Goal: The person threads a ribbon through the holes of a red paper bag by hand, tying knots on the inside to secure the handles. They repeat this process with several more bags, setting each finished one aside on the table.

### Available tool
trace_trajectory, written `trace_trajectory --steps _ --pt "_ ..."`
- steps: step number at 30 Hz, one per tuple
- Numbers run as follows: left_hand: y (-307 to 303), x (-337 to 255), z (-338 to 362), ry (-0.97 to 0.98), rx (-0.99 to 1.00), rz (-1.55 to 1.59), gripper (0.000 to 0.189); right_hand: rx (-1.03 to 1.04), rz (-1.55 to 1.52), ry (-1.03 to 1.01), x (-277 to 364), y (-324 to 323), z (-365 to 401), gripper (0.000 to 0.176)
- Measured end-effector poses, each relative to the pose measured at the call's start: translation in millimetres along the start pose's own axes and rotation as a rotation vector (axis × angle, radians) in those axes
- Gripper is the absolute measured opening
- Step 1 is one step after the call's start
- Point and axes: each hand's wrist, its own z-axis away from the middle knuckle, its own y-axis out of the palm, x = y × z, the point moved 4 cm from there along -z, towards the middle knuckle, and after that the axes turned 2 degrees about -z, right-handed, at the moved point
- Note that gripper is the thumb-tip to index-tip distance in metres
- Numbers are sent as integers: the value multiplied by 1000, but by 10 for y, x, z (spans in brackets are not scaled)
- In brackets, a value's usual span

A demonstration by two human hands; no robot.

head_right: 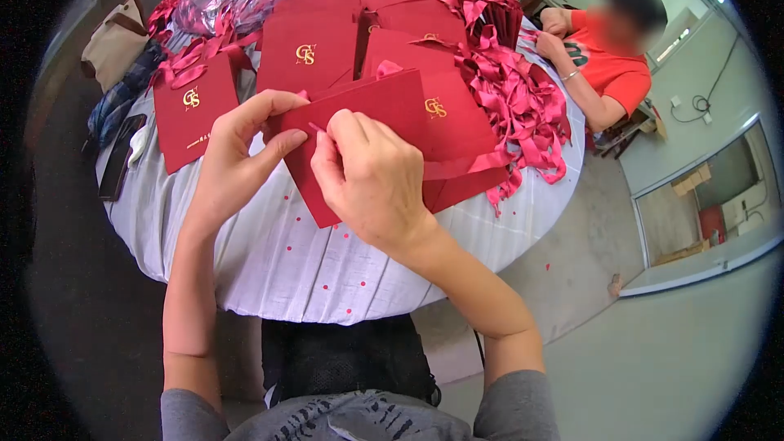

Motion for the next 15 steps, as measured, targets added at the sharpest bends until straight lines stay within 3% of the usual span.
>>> trace_trajectory --steps 6,12,15 --pt "46 -170 57 93 -32 -168 25 30 -17 70 69 -36 7 15" --pt "108 -242 84 220 -105 -269 25 -3 -306 258 26 -4 26 14" --pt "115 -236 89 189 -127 -249 24 -2 -310 278 19 44 33 12"
